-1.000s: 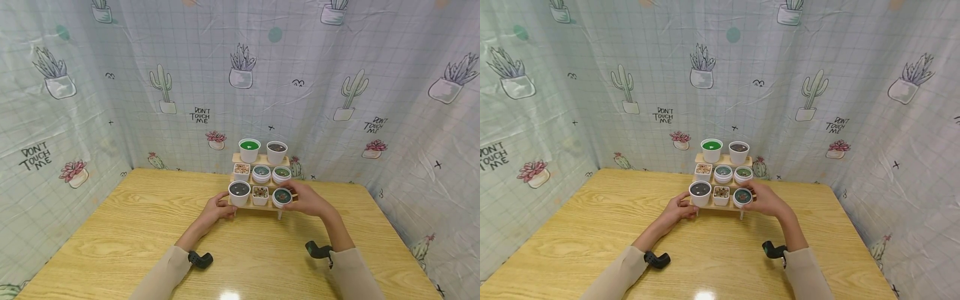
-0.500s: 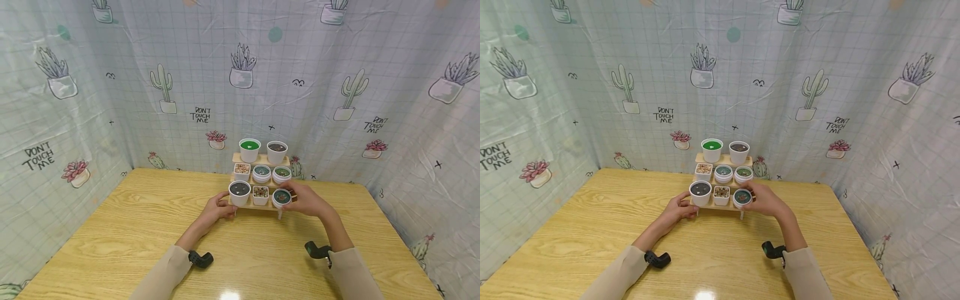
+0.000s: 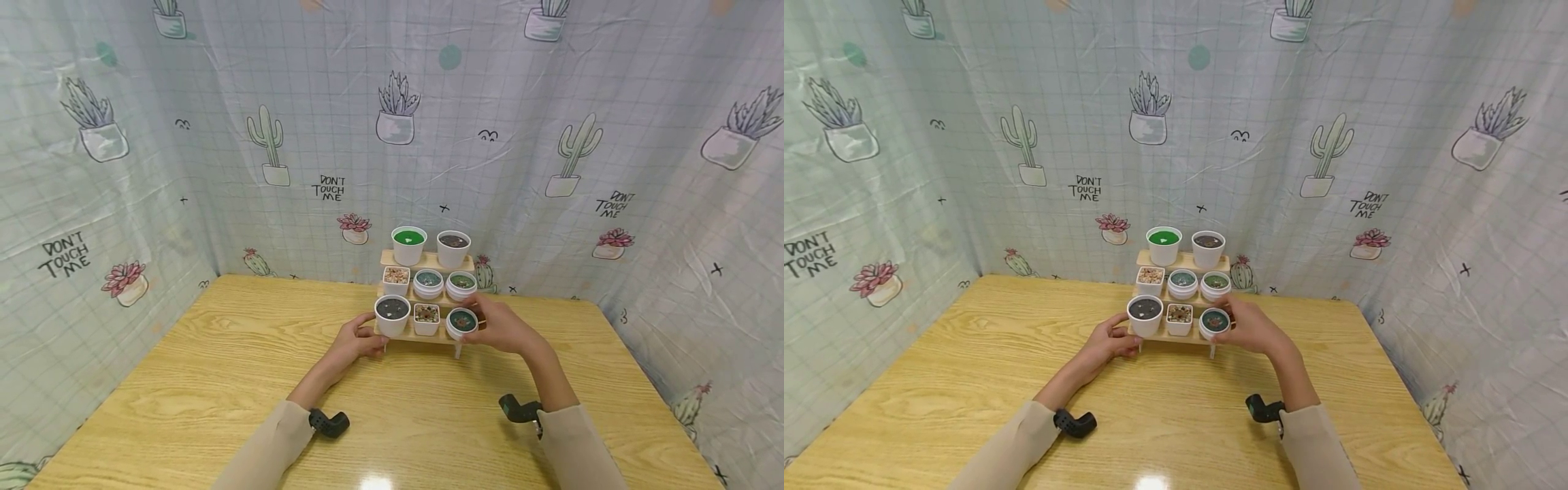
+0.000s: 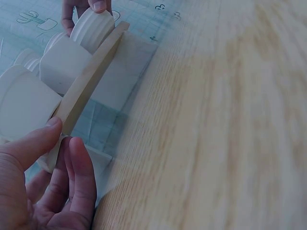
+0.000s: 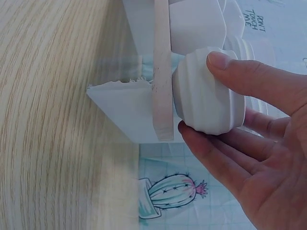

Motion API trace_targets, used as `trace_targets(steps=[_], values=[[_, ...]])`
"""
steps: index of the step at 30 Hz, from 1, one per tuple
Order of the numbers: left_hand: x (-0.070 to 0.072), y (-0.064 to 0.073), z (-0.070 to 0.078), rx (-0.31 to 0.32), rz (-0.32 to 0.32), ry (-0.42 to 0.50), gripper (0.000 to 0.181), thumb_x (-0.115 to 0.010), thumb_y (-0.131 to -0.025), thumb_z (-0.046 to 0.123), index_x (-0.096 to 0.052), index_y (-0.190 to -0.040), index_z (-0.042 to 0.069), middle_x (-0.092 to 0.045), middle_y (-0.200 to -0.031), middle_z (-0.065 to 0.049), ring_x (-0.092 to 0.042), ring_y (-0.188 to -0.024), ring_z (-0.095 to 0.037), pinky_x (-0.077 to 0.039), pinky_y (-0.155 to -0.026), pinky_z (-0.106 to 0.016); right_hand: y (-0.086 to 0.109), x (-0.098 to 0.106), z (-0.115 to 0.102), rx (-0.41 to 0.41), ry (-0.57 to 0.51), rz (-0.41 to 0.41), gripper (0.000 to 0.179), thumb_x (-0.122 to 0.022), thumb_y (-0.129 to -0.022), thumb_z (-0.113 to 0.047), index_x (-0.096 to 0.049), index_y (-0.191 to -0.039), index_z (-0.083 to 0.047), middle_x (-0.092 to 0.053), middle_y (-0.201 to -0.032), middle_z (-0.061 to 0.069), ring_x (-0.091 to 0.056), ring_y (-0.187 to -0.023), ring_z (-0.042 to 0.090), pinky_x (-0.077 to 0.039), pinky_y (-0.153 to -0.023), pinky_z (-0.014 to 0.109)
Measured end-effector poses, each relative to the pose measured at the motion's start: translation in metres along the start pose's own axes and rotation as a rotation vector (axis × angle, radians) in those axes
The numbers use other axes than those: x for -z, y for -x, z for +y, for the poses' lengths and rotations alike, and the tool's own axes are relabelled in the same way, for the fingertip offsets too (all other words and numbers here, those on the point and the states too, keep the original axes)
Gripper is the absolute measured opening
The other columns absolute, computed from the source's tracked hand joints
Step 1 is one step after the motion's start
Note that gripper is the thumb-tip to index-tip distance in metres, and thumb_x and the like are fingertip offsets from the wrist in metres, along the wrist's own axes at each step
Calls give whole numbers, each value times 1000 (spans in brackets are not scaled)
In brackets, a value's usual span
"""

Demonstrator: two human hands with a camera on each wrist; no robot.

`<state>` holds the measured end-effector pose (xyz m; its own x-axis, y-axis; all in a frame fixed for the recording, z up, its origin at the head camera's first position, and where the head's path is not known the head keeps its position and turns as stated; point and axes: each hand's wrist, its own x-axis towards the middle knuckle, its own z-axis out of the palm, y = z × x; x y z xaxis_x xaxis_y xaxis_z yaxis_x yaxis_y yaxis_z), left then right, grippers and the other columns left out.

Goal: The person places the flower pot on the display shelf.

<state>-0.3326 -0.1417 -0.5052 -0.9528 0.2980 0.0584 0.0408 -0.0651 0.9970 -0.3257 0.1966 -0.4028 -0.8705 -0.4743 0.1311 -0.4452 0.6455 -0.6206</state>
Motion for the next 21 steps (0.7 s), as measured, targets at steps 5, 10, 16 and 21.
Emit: trace_targets(steps=[5,10,16,21], values=[[0,0,-1,-2,0,-3,77,-75,-91,6,-36,-157,6,-71,-95,-6,-71,-81,-15,-62,-77,-31,0,0,0,-14,-18,6,59,-89,-82,-17,-54,-128,0,-70,-121,18,-68,-114,32,-57,-98,50],[0,1,-1,-7,-5,-7,77,-75,-91,6,-36,-157,6,-71,-95,-6,-70,-80,-16,-62,-77,-31,1,0,0,-12,-11,14,57,-88,-83,-18,-56,-126,-1,-70,-117,15,-67,-109,28,-58,-94,46],[0,1,-1,-5,-9,-16,77,-74,-91,7,-36,-158,6,-70,-94,-4,-70,-81,-14,-62,-78,-31,3,1,-1,-21,-4,34,58,-89,-82,-18,-56,-126,2,-69,-116,17,-67,-109,30,-57,-94,46],[0,1,0,-3,-8,-19,77,-74,-91,7,-36,-158,7,-70,-94,-4,-70,-81,-14,-62,-78,-30,3,0,-1,-30,-16,50,61,-90,-81,-19,-55,-126,4,-69,-117,20,-67,-109,32,-57,-94,46]])
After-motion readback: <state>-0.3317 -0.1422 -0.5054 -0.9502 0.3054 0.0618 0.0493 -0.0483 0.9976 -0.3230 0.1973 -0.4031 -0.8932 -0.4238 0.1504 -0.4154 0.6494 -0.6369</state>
